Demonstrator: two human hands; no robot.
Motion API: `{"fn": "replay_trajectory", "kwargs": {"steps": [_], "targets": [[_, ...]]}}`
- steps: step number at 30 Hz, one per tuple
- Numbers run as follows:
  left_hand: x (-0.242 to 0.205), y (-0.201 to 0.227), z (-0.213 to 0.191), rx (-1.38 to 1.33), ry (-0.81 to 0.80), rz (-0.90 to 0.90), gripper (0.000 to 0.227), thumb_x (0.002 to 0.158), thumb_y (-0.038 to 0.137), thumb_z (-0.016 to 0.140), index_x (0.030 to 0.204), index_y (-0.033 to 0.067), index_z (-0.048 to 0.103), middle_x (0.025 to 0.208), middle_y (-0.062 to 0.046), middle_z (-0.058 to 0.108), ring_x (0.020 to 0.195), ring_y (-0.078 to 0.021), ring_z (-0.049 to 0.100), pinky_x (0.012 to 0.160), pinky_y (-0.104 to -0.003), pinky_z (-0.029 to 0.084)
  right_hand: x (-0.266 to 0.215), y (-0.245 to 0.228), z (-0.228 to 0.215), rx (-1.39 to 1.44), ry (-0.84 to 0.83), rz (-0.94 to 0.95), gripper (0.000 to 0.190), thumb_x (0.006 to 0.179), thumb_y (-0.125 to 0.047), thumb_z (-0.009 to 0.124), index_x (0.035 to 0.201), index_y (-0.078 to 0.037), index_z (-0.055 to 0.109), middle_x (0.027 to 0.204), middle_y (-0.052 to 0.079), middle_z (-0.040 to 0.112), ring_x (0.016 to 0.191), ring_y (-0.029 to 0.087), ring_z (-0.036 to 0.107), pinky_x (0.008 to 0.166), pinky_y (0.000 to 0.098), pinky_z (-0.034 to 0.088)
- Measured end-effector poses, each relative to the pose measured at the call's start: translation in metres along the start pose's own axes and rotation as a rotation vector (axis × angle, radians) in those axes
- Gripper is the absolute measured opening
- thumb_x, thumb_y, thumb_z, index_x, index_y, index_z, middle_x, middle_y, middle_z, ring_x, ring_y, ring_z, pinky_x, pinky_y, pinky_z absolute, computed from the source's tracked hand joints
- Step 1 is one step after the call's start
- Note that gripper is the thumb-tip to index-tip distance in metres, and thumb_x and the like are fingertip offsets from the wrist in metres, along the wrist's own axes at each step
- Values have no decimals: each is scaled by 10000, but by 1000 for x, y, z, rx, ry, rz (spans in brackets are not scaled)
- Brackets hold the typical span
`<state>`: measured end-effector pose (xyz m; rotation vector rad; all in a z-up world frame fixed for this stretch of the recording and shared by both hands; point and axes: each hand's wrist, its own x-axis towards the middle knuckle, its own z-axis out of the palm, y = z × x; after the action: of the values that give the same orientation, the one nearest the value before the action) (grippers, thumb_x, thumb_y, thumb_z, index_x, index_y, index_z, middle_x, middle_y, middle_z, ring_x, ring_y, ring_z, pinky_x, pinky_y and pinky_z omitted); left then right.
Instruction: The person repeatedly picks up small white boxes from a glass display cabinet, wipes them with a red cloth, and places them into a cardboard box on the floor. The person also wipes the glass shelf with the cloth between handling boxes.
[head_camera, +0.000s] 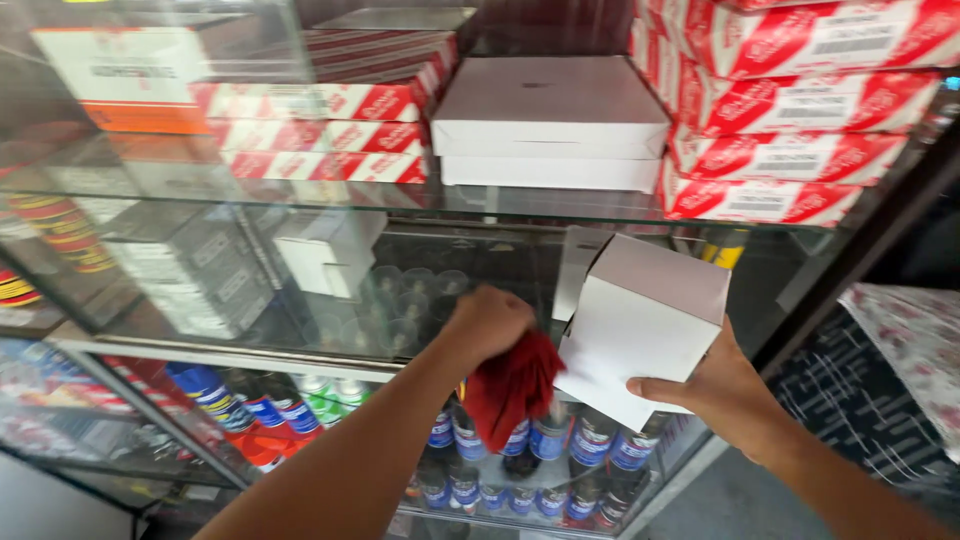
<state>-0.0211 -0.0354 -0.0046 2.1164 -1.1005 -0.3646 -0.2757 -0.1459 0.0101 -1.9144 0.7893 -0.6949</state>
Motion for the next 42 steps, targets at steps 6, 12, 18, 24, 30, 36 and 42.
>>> {"fn": "replay_trajectory", "kwargs": {"steps": [6,12,18,24,30,36,42], "targets": [[19,76,24,165,-22,-113,1234,732,768,716,1539,-46,260,1244,-328,610,1177,-470,628,975,-489,540,-24,14,-30,-48,146,202,1149,557,-204,976,1466,-58,287,1353,116,591,1291,196,569,1020,367,491],[18,117,35,292,-32,-111,1068,814,745,616,1631,256,133,1474,-279,401,1200,-465,608,939,-531,561,-26,20,-37,-114,171,212,1142,553,-256,988,1431,-38,291,1331,156,617,1302,238,597,1038,372,513],[22,111,48,322,-39,-97,869,861,730,590,1591,441,217,1454,-228,419,1173,-436,633,922,-520,575,-25,22,-36,-138,145,228,1184,565,-307,992,1448,-30,254,1350,190,595,1344,269,569,1063,376,502],[17,108,34,244,41,-140,1091,792,647,742,1601,186,174,1452,-313,363,1126,-451,644,865,-479,605,-25,14,-34,-176,145,242,1182,562,-304,997,1452,-37,268,1357,176,589,1339,266,567,1077,379,479],[-27,77,1,65,243,-125,1151,658,496,848,1544,45,267,1338,-264,533,1131,-428,653,922,-464,574,-26,1,-19,-135,104,197,1133,562,-274,978,1451,-56,311,1327,127,616,1260,218,612,1032,371,497],[-72,54,-42,47,425,-73,969,648,447,819,1466,57,476,1236,-232,632,1108,-390,671,964,-442,546,-25,-14,17,61,-43,6,1183,514,-220,941,1495,-116,287,1308,84,620,1218,196,611,963,372,515],[-125,31,-85,40,490,-71,963,616,441,821,1450,74,512,1178,-193,646,1005,-329,713,895,-411,568,-18,-27,60,232,-246,-141,1145,518,-95,903,1468,-102,264,1282,86,588,1195,178,603,888,381,574]]}}
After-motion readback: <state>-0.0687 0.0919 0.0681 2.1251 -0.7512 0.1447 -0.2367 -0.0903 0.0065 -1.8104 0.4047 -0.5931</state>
